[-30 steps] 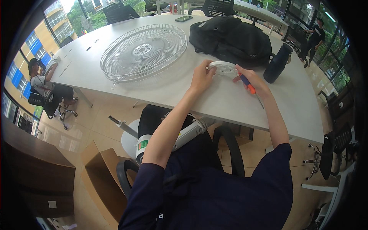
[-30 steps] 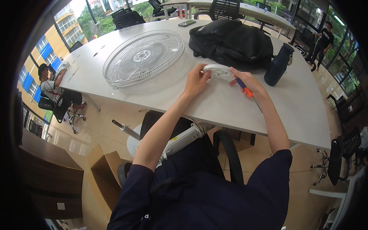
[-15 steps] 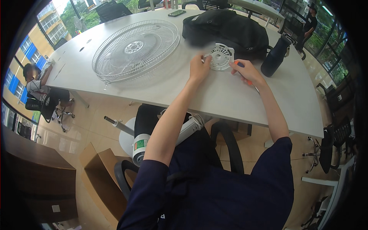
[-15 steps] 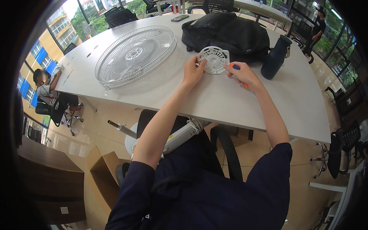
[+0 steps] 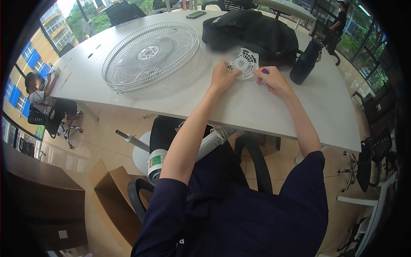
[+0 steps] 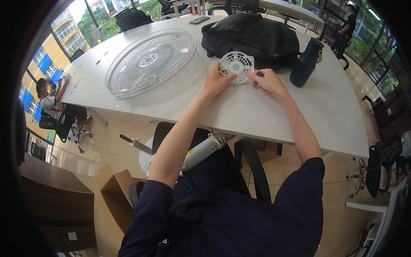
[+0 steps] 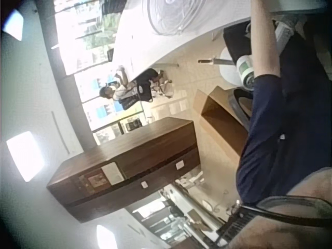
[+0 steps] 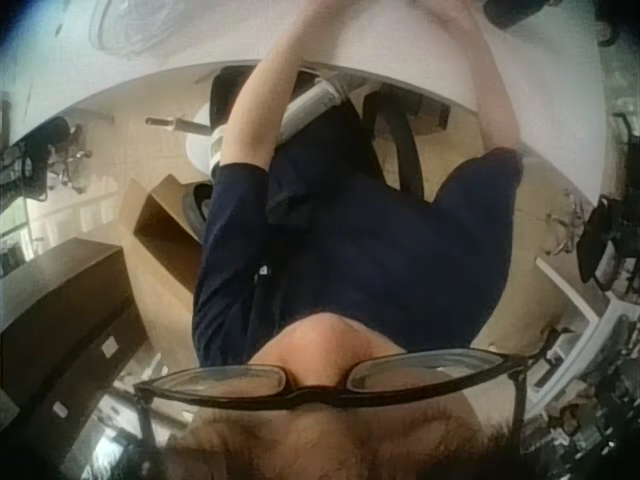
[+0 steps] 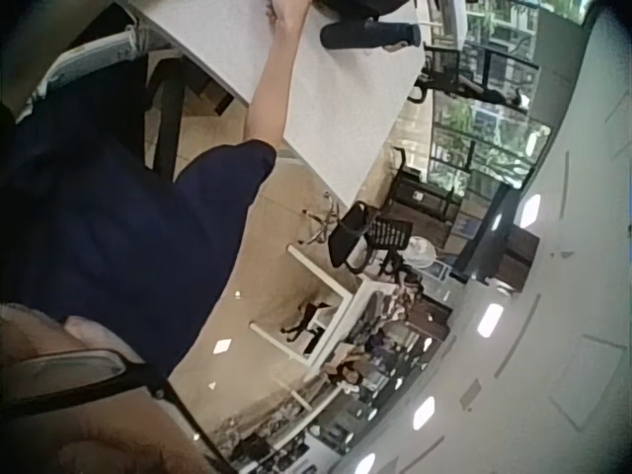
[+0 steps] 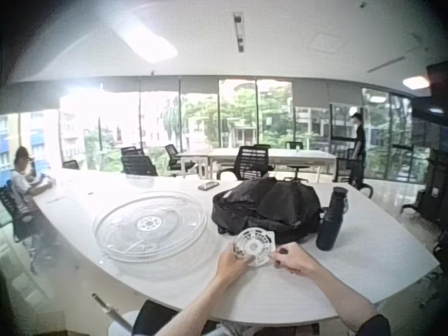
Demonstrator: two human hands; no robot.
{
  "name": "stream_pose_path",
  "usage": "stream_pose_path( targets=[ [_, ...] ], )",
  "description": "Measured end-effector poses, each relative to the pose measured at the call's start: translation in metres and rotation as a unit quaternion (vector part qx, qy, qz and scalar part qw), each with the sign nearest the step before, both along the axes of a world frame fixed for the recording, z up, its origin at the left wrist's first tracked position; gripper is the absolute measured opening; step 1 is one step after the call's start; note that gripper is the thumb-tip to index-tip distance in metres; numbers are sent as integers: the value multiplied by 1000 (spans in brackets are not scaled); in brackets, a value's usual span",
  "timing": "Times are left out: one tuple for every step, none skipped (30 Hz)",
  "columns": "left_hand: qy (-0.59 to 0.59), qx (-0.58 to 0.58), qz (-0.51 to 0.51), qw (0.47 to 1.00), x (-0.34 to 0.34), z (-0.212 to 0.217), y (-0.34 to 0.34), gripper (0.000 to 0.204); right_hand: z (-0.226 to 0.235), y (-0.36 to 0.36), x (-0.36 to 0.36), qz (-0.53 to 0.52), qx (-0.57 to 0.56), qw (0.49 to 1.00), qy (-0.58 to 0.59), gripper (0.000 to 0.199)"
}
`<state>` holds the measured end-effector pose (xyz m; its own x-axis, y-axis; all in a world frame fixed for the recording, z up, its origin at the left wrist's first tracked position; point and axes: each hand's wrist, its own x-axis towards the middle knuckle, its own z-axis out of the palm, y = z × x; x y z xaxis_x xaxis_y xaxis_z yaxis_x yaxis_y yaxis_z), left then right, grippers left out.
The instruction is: The person sets aside a fan grill, unscrews the fasteners on a fan motor assembly using a screwdriver, and removes the motor cover, placing it and the screwdriver onto the table.
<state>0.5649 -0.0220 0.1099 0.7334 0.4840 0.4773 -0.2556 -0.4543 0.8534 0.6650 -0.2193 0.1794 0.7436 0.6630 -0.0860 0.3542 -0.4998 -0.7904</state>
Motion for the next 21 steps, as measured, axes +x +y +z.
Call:
stream_pose_path(
  targets=[
    [1,4,9,1000,-1,-2,1,63,-1,1,0,1,3,1000,2,43],
    [3,8,19,1000,-1,-1,0,60,-2,1,1,3,6,1000,4,43],
    [4,7,18,1000,-1,-1,-1,60,-2,0,1,2,6,1000,5,43],
    [18,1,24,1000,0,0,-2,58,-2,-1,1,6,9,1000,13,42],
    [32,-5,29,999,0,2,-4,56,-3,-2,1,9,13,1000,22,41],
    [34,-5,27,999,1,3,-5,56,-4,-3,2,7,12,1000,24,41],
    [43,-1,29,999,1,4,-6,52,-6,-4,3,3,13,999,33,40],
    [51,3,34,998,2,3,-4,48,-6,-3,4,2,15,999,41,40],
    [52,4,33,998,3,1,-2,48,-5,-3,4,2,16,999,41,40],
    [51,-5,34,998,5,0,1,44,-4,-4,4,9,19,999,43,40],
    [51,-13,36,998,7,-4,7,41,-3,-3,2,18,21,999,44,40],
    [50,-13,39,998,9,-8,12,41,-2,-1,1,20,21,999,44,40],
    [40,-24,40,998,11,-12,17,37,0,0,-1,25,20,999,44,41],
    [30,-35,38,998,12,-12,17,34,0,0,-2,26,19,999,44,41],
    [30,-35,38,998,11,-12,19,34,1,-1,-3,26,19,998,45,41],
    [40,-89,11,995,10,-12,22,33,4,0,-5,21,20,999,45,41],
    [50,-141,-20,989,8,-7,21,32,4,-3,-4,11,23,999,47,40],
    [51,-140,-23,989,5,-3,21,32,0,-4,2,8,23,999,47,40],
    [51,-184,-34,981,1,1,21,31,-6,-6,14,0,31,998,61,37],
    [50,-229,-40,971,-3,2,24,31,-6,-4,15,-3,38,996,75,34],
    [50,-229,-39,971,-6,3,27,31,-7,-3,15,-3,38,996,75,34]
  ],
)
